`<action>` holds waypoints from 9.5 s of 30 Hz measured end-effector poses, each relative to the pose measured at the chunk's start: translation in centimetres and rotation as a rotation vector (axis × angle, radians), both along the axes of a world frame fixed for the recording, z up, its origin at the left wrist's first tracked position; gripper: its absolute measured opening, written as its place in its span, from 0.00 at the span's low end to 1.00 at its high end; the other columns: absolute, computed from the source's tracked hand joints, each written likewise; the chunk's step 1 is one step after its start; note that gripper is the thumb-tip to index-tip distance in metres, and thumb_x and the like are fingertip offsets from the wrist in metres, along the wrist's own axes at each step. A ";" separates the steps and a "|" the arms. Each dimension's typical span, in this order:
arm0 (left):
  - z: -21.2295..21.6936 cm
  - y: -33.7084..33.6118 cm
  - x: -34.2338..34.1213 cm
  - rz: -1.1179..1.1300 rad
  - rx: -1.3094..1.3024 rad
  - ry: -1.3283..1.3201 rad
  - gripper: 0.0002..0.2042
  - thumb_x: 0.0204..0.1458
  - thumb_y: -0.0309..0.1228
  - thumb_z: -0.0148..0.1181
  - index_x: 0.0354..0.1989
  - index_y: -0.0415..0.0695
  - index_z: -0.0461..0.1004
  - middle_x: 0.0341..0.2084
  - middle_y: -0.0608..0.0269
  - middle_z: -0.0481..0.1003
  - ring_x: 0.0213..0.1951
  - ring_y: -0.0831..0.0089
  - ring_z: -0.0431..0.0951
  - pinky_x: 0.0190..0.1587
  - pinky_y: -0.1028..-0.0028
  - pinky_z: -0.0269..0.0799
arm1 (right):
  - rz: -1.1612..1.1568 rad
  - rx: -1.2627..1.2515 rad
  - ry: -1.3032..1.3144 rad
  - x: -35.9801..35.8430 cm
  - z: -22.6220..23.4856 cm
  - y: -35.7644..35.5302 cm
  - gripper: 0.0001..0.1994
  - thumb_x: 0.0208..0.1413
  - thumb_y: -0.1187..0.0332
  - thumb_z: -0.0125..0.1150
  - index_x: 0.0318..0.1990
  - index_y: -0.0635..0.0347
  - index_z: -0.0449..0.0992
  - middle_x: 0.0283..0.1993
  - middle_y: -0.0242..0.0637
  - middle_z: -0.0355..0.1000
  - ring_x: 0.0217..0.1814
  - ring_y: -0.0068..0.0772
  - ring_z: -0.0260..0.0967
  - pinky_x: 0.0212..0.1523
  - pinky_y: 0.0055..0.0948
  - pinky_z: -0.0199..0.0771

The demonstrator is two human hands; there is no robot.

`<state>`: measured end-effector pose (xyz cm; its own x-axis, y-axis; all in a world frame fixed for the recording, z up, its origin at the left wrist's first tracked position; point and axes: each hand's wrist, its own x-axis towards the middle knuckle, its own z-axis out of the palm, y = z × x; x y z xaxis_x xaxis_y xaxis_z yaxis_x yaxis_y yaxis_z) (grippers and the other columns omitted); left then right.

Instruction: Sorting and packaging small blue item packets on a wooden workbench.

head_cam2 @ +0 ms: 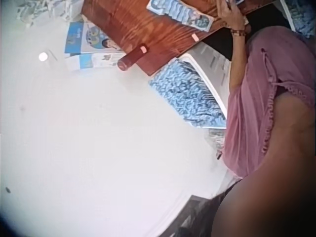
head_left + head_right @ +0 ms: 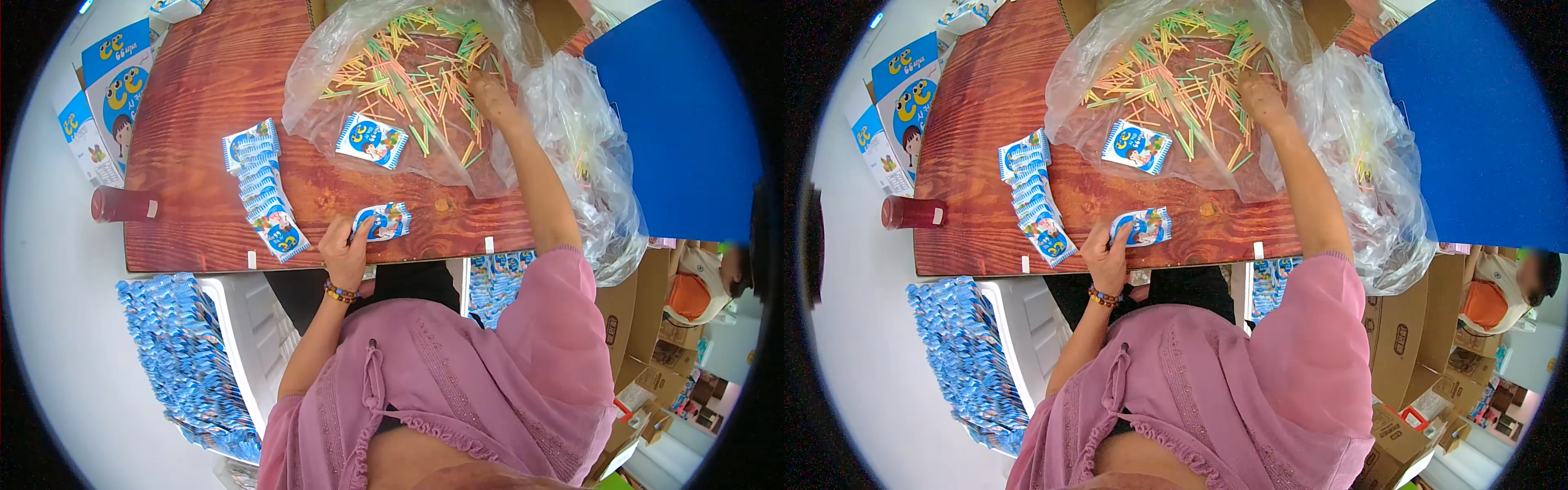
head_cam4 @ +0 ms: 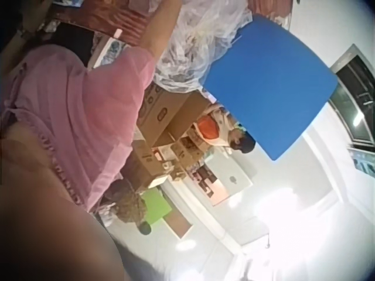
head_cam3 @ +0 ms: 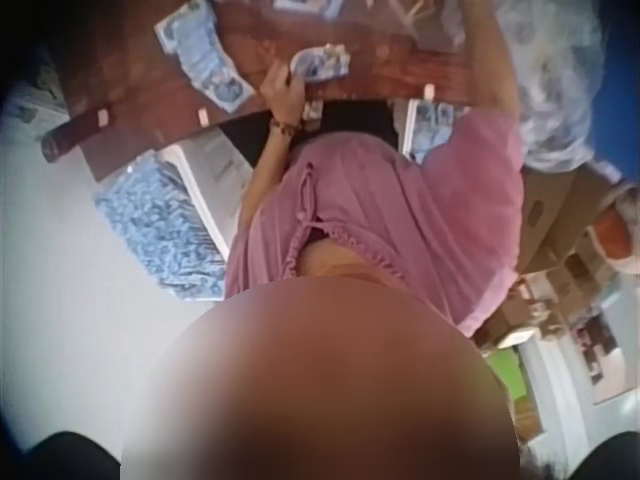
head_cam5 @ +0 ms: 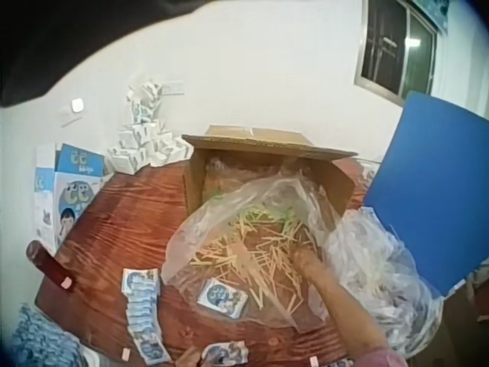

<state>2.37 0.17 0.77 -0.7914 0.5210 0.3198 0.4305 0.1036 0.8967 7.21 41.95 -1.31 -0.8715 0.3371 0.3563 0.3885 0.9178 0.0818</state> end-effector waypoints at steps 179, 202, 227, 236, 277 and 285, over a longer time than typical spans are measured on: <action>2.1 5.2 -6.4 0.075 0.023 -0.042 0.16 0.47 0.29 0.65 0.44 0.38 0.73 0.36 0.54 0.75 0.39 0.64 0.74 0.43 0.68 0.68 | 0.325 -1.086 0.327 -3.0 5.6 -18.9 0.09 0.60 0.68 0.52 0.39 0.65 0.75 0.36 0.34 0.74 0.37 0.24 0.68 0.42 0.23 0.67; 2.1 4.7 -6.4 -0.094 0.335 -0.645 0.06 0.51 0.24 0.62 0.37 0.36 0.78 0.30 0.66 0.78 0.29 0.86 0.74 0.32 0.84 0.69 | 0.257 -1.717 0.393 -0.7 5.6 -21.7 0.06 0.55 0.72 0.61 0.37 0.64 0.78 0.34 0.26 0.74 0.37 0.14 0.67 0.40 0.18 0.68; 2.4 2.1 -3.7 -0.015 0.568 -1.098 0.08 0.56 0.33 0.59 0.31 0.41 0.76 0.28 0.65 0.77 0.28 0.80 0.74 0.29 0.80 0.69 | 0.546 -1.374 0.409 2.1 7.1 -22.3 0.09 0.56 0.69 0.56 0.41 0.64 0.75 0.52 0.36 0.69 0.46 0.29 0.69 0.49 0.27 0.66; 2.8 2.6 -2.2 0.012 0.553 -1.076 0.09 0.56 0.33 0.59 0.32 0.39 0.77 0.28 0.67 0.77 0.28 0.82 0.72 0.28 0.80 0.68 | 0.628 -1.327 0.266 1.6 6.5 -22.1 0.08 0.54 0.70 0.58 0.38 0.64 0.77 0.52 0.38 0.70 0.55 0.33 0.65 0.58 0.32 0.60; -0.6 -0.1 -0.9 0.067 0.184 -0.334 0.05 0.53 0.24 0.59 0.29 0.34 0.74 0.25 0.69 0.71 0.29 0.85 0.68 0.31 0.81 0.64 | -0.317 -0.507 -0.035 -14.0 3.5 -15.4 0.31 0.46 0.47 0.61 0.49 0.67 0.70 0.52 0.53 0.70 0.57 0.52 0.67 0.55 0.60 0.60; -0.9 -0.3 -1.0 0.064 0.182 -0.346 0.05 0.53 0.24 0.59 0.30 0.34 0.75 0.26 0.69 0.72 0.29 0.86 0.68 0.31 0.82 0.64 | -0.163 -0.600 -0.101 -13.1 5.3 -14.0 0.33 0.43 0.49 0.61 0.50 0.69 0.70 0.54 0.55 0.68 0.58 0.52 0.65 0.56 0.44 0.65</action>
